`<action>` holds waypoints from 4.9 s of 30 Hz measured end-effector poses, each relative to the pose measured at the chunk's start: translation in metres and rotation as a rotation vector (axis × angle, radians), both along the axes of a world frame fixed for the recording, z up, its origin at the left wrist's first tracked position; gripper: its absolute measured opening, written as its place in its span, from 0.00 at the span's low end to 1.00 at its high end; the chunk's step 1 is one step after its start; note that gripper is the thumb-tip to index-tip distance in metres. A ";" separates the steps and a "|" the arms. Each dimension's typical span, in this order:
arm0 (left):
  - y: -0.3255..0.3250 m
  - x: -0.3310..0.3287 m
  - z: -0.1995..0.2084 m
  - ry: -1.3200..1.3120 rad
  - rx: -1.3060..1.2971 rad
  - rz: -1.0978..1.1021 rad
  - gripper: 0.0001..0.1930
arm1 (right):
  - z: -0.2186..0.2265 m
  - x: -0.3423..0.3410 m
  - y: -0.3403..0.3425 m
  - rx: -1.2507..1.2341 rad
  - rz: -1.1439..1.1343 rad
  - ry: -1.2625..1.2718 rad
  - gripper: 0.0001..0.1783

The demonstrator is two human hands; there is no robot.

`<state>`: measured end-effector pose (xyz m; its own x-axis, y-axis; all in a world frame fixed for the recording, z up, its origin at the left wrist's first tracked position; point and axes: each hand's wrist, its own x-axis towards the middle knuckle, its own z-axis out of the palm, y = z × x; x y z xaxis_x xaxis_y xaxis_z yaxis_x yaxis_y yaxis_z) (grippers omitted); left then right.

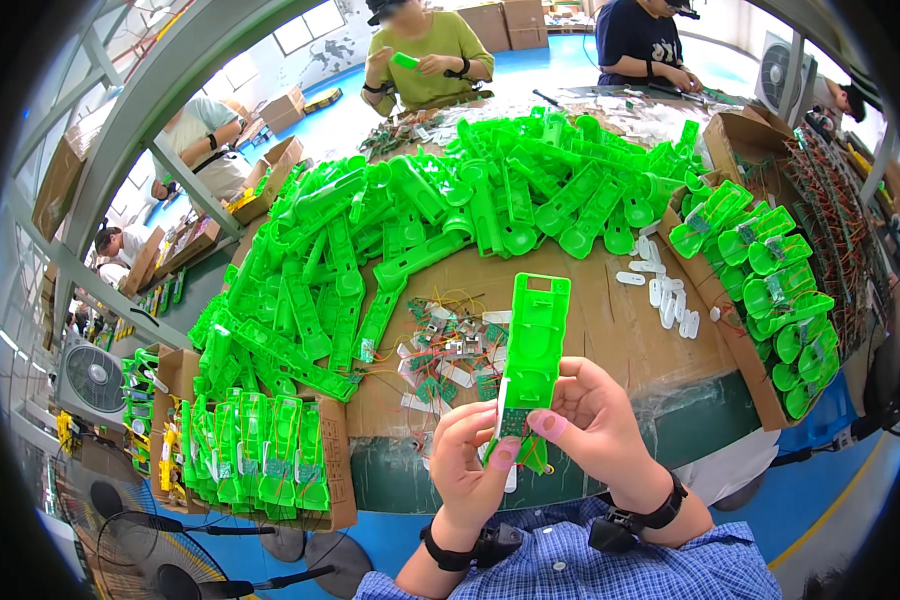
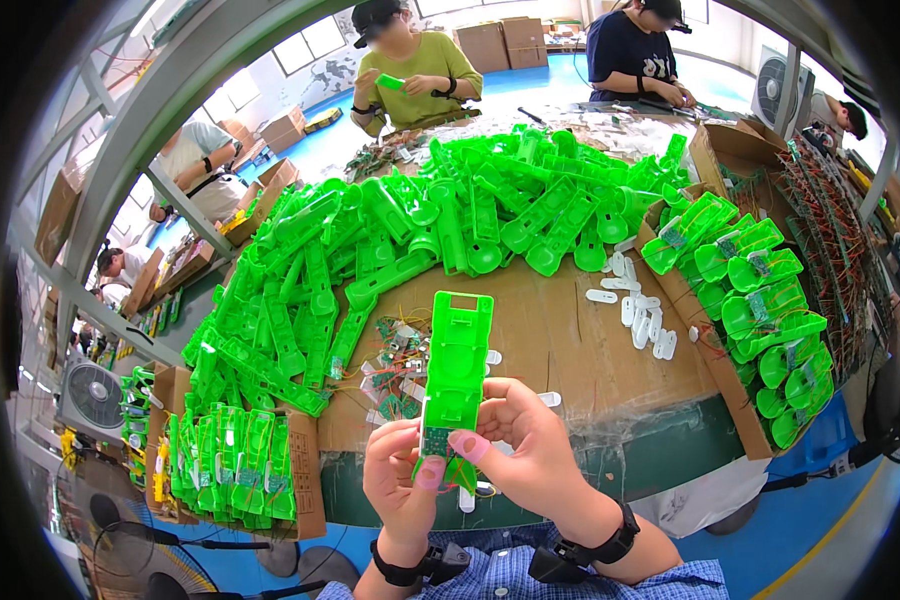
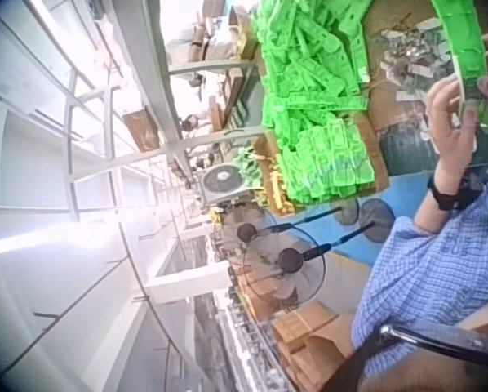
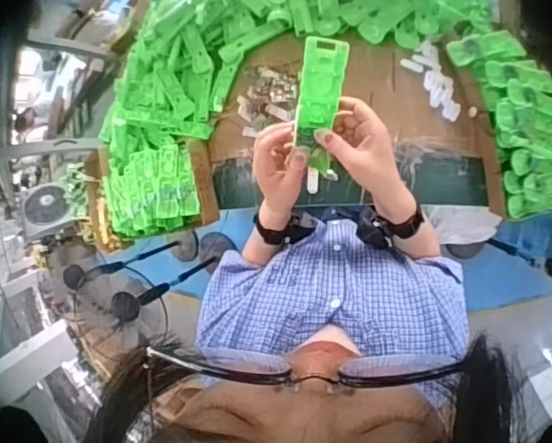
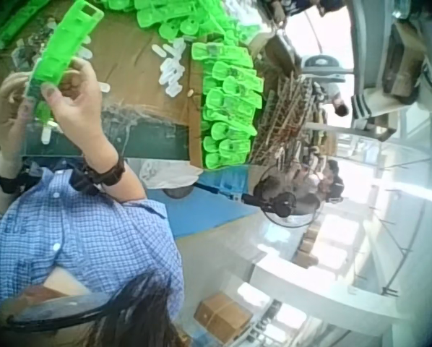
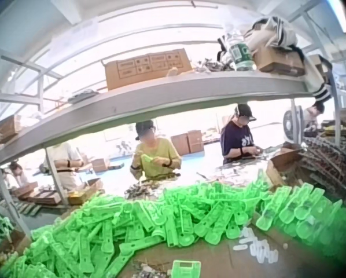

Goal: Assembling electronic components into green plastic housings at a factory workstation.

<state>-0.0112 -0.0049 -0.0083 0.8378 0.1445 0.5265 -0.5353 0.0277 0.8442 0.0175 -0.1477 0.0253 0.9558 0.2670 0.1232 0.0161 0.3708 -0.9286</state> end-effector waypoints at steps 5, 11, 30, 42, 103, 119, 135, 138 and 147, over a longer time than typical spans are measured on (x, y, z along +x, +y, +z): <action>-0.007 -0.003 -0.003 0.033 -0.169 0.038 0.11 | 0.008 0.001 -0.003 0.083 0.107 0.058 0.22; -0.012 -0.001 0.004 0.006 -0.159 0.186 0.07 | 0.006 -0.001 -0.006 0.252 0.334 0.128 0.21; -0.005 0.004 0.022 0.319 -0.029 -0.242 0.17 | 0.000 0.005 -0.014 -0.055 0.349 -0.020 0.18; -0.019 -0.005 0.030 0.256 -0.250 -0.165 0.23 | 0.000 -0.007 0.003 -0.056 0.110 -0.145 0.13; -0.016 -0.007 0.018 0.070 0.224 -0.038 0.21 | 0.007 -0.014 0.007 0.034 0.032 -0.050 0.17; -0.007 -0.003 0.018 0.045 0.105 -0.142 0.21 | 0.010 -0.010 0.004 0.048 0.072 -0.137 0.17; -0.005 -0.003 0.020 -0.252 0.237 -0.076 0.22 | 0.017 -0.004 -0.009 -0.220 0.006 -0.740 0.17; -0.006 -0.002 0.019 -0.243 0.247 -0.053 0.20 | 0.016 -0.003 -0.008 -0.262 -0.043 -0.795 0.20; -0.007 -0.007 0.020 -0.091 0.283 -0.043 0.18 | 0.009 -0.012 -0.001 -0.337 -0.194 -0.708 0.23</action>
<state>-0.0178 -0.0119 0.0119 0.7874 -0.0536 0.6141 -0.6127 -0.1774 0.7701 0.0052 -0.1485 0.0347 0.7144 0.2350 0.6591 0.6777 0.0024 -0.7353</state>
